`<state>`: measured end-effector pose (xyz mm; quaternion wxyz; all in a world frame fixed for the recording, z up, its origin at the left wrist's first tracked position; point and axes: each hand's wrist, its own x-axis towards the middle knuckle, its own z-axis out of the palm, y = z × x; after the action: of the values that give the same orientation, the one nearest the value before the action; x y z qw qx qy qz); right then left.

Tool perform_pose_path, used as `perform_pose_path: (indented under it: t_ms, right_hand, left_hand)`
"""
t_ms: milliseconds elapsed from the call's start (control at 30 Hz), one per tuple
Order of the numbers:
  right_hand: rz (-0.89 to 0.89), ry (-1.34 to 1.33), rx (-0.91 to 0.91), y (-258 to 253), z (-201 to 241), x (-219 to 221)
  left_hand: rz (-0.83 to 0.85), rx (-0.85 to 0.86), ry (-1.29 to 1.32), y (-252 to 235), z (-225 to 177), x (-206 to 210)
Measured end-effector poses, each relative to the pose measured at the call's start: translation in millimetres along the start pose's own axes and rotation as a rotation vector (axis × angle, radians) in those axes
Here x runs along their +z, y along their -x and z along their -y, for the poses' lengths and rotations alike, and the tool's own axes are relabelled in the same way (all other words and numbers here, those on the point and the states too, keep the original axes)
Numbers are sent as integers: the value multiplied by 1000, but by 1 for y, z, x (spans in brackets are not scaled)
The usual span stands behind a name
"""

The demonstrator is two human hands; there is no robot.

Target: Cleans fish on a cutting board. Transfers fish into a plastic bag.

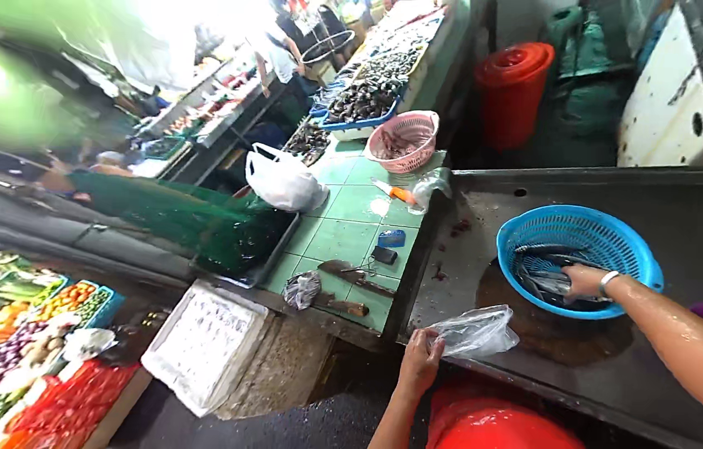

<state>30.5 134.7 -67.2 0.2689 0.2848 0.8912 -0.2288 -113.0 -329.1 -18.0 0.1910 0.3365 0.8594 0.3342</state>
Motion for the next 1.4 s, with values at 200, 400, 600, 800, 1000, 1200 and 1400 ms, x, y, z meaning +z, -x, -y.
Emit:
perform_pose_path:
  t_ms: [200,400,600,800,1000,1200,1400]
  right_hand:
    - [-74,12,1,18,8,-26]
    - [-303,-754,-327,99,77,-70]
    - [-16,-1097,-893,77,232,32]
    - [150,-276,-766,52,234,53]
    - [-450,-612,-510,35,100,-32]
    - [-326,-144,127,-18,-11,-9]
    - [-428,-74,41,-29,-15,-3]
  left_hand:
    - [-166,-42,-2,1,-8,13]
    - [-38,-133,79,-9,-29,12]
    - [16,-252,716,-22,-53,3]
    - [-115,-220,640,-21,-36,-3]
    - [-89,-168,445,-25,-41,12]
    - [-84,-132,433,-16,-28,16]
    - [-125,-172,425,-8,-15,24]
